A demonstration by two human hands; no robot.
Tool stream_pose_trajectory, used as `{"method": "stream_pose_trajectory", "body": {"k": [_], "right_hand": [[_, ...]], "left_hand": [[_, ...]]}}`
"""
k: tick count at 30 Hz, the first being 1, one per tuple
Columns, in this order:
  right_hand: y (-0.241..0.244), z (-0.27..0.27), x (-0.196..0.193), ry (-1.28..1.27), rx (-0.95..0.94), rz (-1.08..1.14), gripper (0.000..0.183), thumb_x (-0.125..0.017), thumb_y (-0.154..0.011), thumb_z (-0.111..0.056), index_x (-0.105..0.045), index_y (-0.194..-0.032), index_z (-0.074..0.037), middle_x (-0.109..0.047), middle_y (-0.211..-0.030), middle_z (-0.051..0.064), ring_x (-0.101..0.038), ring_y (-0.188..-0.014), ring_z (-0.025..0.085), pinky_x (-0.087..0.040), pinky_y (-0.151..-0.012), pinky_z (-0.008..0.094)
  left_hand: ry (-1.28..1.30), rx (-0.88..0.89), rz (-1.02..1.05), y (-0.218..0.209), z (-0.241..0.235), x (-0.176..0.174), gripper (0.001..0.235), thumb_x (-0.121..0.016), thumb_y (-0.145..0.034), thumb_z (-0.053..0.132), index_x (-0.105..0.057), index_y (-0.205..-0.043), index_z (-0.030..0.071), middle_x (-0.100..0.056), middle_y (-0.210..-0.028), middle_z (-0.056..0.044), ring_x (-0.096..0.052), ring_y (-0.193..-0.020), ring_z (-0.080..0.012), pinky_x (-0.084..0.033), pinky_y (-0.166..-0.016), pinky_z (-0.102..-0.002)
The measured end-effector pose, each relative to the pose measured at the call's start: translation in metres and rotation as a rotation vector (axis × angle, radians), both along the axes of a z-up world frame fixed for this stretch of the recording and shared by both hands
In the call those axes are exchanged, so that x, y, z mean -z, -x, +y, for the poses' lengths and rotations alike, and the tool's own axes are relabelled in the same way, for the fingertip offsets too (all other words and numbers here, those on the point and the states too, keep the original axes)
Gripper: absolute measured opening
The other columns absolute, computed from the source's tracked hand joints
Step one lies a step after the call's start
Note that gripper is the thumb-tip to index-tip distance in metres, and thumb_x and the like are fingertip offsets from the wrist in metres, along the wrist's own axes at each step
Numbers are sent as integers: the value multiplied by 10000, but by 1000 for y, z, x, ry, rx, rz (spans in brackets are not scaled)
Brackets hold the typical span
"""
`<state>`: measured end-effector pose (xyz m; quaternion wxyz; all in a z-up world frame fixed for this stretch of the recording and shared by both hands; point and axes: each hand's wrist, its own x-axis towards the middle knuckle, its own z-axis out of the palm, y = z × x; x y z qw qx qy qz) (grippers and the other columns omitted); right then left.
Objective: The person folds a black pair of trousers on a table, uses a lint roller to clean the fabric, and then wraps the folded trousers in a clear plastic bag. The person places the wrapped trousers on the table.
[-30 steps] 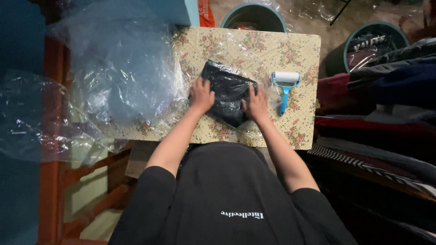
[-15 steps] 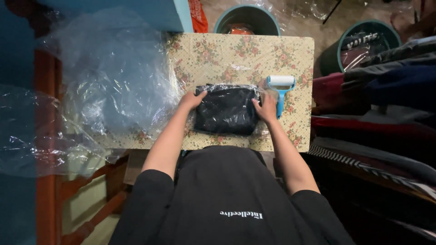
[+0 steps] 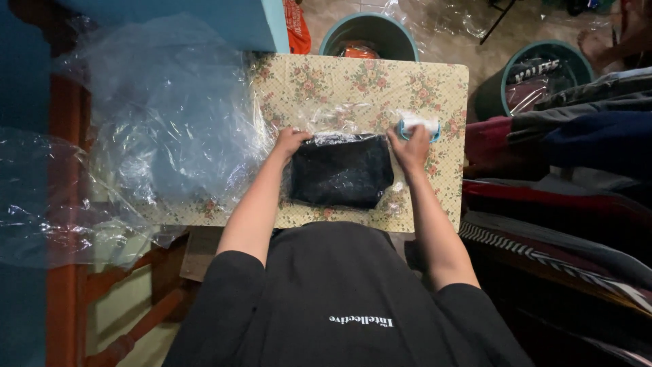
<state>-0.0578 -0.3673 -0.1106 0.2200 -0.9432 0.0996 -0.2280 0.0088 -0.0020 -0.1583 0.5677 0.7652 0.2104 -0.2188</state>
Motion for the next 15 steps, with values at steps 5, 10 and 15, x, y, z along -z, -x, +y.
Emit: {"method": "stream_pose_trajectory", "body": {"k": [5,10,15], "right_hand": [[-30,2,-61,-58,-188,94,853,-966,-704,-425,-533,-1344,-62,-500,-1239,172,-524,-1174,431,-473,-980,550],[-43,3,-87,-64,-319,258,947,-913,-786,-440,-451,-1509,-39,-460,-1434,262,-445,-1326,515,-418,-1062,651],[-66,-4,-94,-94,-244,771,1087,-788,-780,-687,-299,-1647,-250,-423,-1623,147,-407,-1412,481,-346,-1084,672]], "left_hand": [[322,-64,-100,12,5,-4,370,-873,-804,192,-720,-1084,7,-704,-1119,-157,-646,-1102,-287,-531,-939,-426],[514,-63,-217,27,14,-9,310,-870,-818,56,-686,-1065,21,-756,-1007,-124,-718,-956,-186,-607,-861,-322],[630,-51,-168,45,11,-66,229,-869,-810,57,-725,-985,96,-765,-919,-33,-733,-860,-124,-608,-786,-258]]}}
